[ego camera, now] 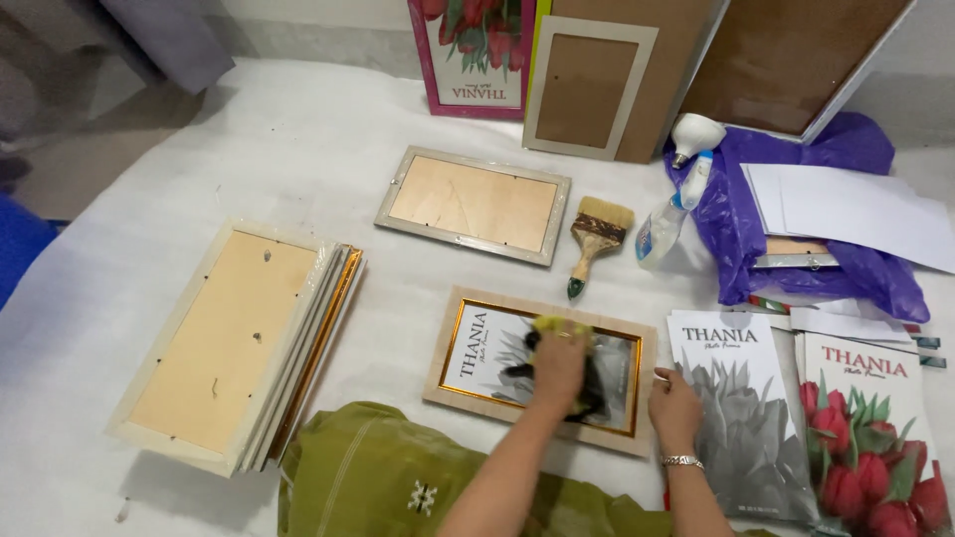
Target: Clean the glass surface of a picture frame using a cloth
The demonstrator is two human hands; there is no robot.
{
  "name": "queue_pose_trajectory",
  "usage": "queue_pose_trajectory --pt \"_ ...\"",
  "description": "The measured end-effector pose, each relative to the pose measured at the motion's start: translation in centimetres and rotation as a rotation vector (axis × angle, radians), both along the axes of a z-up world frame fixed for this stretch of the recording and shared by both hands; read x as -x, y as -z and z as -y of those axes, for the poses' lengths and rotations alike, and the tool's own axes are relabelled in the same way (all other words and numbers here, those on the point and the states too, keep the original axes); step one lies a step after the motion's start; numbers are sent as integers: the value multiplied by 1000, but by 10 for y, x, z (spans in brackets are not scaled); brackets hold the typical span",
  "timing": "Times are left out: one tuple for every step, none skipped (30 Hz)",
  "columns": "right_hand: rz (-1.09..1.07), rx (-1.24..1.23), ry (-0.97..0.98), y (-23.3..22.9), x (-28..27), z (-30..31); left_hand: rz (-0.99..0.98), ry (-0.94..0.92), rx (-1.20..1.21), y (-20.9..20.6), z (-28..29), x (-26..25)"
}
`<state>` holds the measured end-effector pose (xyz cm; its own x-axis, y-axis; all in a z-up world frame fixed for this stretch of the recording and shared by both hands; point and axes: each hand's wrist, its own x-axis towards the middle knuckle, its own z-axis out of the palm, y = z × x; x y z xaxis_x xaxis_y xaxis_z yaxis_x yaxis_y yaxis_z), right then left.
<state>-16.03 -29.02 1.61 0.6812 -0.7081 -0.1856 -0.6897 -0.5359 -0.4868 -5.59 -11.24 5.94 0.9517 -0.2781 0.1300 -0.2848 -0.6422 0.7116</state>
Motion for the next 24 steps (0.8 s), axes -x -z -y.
queue_pose_trajectory --pt "0 0 1 2 0 1 0 1 0 0 -23 -10" --pt "7 26 -3 5 0 1 91 -79 -126 -1 -47 -20" --pt "13 51 -7 7 0 0 182 -158 -252 -1 -71 -30" --pt "16 49 -9 7 -1 -1 184 -160 -254 12 -86 -37" --pt "10 62 -19 7 -2 -2 220 -268 -304 24 -100 -44" --pt "2 75 -29 7 -2 -2 255 -375 -355 37 -115 -51" --pt "3 73 -30 4 -3 -5 256 -377 -356 42 -108 -53" --pt "-36 66 -12 0 -4 -6 243 -426 -354 46 -99 -54" --pt "-76 59 6 -4 -4 -6 230 -475 -352 50 -91 -56" --pt "-76 61 10 -2 -5 -5 230 -471 -349 34 -75 -49" --pt "-73 64 13 1 -5 -4 4 -502 -76 18 -59 -42" --pt "-71 65 16 4 -4 -3 -226 -522 195 3 -44 -34" --pt "-75 66 19 9 -2 -2 -229 -519 194 14 -22 -17" --pt "-35 70 10 12 -2 1 -69 -308 -45 24 0 -2" --pt "6 75 0 16 -3 3 91 -91 -281 33 23 13" --pt "4 76 5 16 -2 2 90 -86 -279 39 41 23" --pt "39 73 14 15 -1 1 284 13 -249 44 58 34" --pt "75 72 21 14 -2 1 478 112 -214 49 76 42" --pt "75 75 23 24 -3 8 477 113 -211 58 86 33" --pt "60 63 29 36 -2 11 564 87 -189 67 92 26" --pt "45 51 36 48 -1 14 651 60 -166 77 97 20" --pt "42 46 34 44 1 11 648 60 -171 77 91 20" --pt "50 38 34 40 3 9 551 132 -155 76 86 21" --pt "68 33 37 35 0 9 465 204 -136 75 83 17"
